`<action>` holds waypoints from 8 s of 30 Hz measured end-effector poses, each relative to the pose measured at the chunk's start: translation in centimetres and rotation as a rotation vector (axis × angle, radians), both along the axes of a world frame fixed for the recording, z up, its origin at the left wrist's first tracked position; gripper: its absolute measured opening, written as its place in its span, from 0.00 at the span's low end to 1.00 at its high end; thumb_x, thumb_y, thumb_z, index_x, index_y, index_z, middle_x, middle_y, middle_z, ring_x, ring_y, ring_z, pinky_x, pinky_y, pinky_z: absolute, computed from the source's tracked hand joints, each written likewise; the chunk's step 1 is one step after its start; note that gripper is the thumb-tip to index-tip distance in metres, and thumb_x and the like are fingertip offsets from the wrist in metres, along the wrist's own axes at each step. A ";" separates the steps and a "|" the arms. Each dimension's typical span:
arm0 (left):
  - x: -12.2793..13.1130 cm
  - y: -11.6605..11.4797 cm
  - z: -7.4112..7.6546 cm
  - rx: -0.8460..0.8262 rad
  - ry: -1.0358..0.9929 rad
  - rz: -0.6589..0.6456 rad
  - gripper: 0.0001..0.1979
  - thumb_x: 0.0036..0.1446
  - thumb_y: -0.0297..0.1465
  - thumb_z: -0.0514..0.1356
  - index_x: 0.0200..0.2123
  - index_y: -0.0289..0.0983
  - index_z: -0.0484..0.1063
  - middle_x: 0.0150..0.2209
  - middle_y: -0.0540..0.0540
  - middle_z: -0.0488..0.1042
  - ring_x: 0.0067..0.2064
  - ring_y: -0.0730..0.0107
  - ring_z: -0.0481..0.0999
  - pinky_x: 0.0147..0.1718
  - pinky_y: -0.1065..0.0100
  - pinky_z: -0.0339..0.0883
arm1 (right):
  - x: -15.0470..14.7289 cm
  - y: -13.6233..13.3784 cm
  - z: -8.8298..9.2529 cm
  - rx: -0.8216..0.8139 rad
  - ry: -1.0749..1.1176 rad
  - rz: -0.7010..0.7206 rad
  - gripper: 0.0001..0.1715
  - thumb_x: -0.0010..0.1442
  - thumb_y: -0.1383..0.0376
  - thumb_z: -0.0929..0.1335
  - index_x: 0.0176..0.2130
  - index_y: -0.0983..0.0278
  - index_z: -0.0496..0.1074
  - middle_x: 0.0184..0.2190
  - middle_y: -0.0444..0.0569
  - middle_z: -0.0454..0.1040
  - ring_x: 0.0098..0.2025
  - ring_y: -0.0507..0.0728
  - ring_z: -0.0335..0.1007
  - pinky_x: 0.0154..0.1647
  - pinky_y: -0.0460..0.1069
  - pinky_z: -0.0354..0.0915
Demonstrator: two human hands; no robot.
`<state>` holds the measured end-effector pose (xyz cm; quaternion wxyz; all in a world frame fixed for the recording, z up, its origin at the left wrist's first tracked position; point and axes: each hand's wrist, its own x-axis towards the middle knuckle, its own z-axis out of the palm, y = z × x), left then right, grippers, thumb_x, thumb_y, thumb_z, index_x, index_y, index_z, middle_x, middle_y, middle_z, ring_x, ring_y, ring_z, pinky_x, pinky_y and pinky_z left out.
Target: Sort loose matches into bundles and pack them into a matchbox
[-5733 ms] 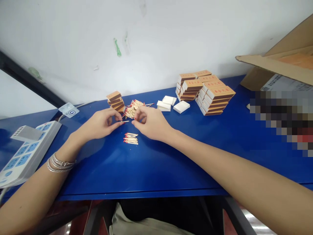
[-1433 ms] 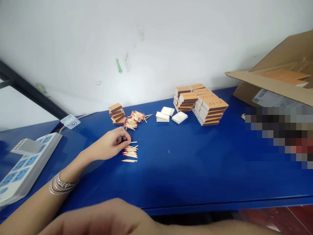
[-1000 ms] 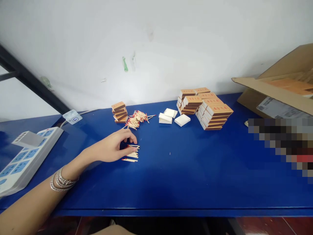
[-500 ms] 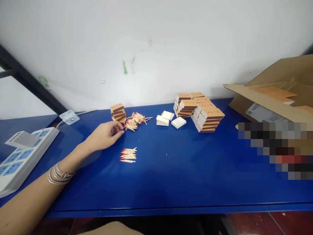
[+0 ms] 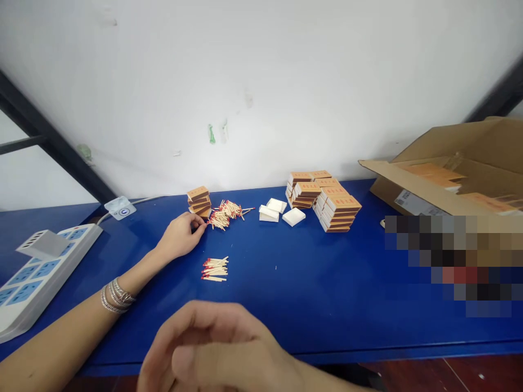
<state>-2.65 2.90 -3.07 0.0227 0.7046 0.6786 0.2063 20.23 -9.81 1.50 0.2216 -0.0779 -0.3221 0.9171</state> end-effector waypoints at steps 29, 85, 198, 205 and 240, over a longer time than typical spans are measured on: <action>-0.3 -1.0 2.0 -0.222 -0.169 -0.271 0.07 0.53 0.34 0.57 0.28 0.38 0.71 0.24 0.51 0.73 0.24 0.73 0.67 0.25 0.69 0.58 | -4.5 16.8 -5.9 1.759 -1.021 -0.745 0.07 0.57 0.65 0.69 0.38 0.65 0.73 0.38 0.53 0.71 0.43 0.58 0.66 0.44 0.52 0.62; 2.0 -0.8 0.7 -0.235 -1.060 -0.150 0.14 0.46 0.35 0.69 0.33 0.30 0.75 0.24 0.46 0.76 0.24 0.73 0.74 0.26 0.69 0.71 | -3.1 16.0 -5.2 1.157 -0.826 -0.817 0.10 0.56 0.66 0.67 0.30 0.66 0.79 0.24 0.48 0.77 0.26 0.53 0.68 0.28 0.48 0.62; 0.2 0.4 0.2 0.075 -0.180 -0.193 0.10 0.53 0.34 0.63 0.39 0.39 0.76 0.25 0.50 0.73 0.27 0.69 0.69 0.32 0.68 0.61 | -1.7 17.3 -5.3 1.529 -1.022 -0.641 0.05 0.55 0.69 0.67 0.34 0.64 0.74 0.27 0.46 0.76 0.27 0.52 0.67 0.31 0.48 0.60; 0.0 0.5 0.0 0.079 -0.102 -0.231 0.08 0.56 0.34 0.60 0.38 0.39 0.76 0.25 0.50 0.73 0.27 0.70 0.68 0.31 0.69 0.60 | -2.5 17.6 -5.8 1.580 -1.084 -0.669 0.07 0.56 0.72 0.65 0.31 0.66 0.73 0.31 0.51 0.76 0.33 0.56 0.69 0.37 0.49 0.60; 0.9 -0.4 0.1 0.027 -0.115 -0.396 0.07 0.59 0.32 0.56 0.36 0.37 0.72 0.26 0.52 0.70 0.25 0.76 0.66 0.28 0.71 0.61 | -2.4 16.8 -5.2 1.563 -0.899 -0.812 0.05 0.54 0.69 0.69 0.32 0.65 0.78 0.30 0.48 0.73 0.30 0.52 0.66 0.35 0.48 0.62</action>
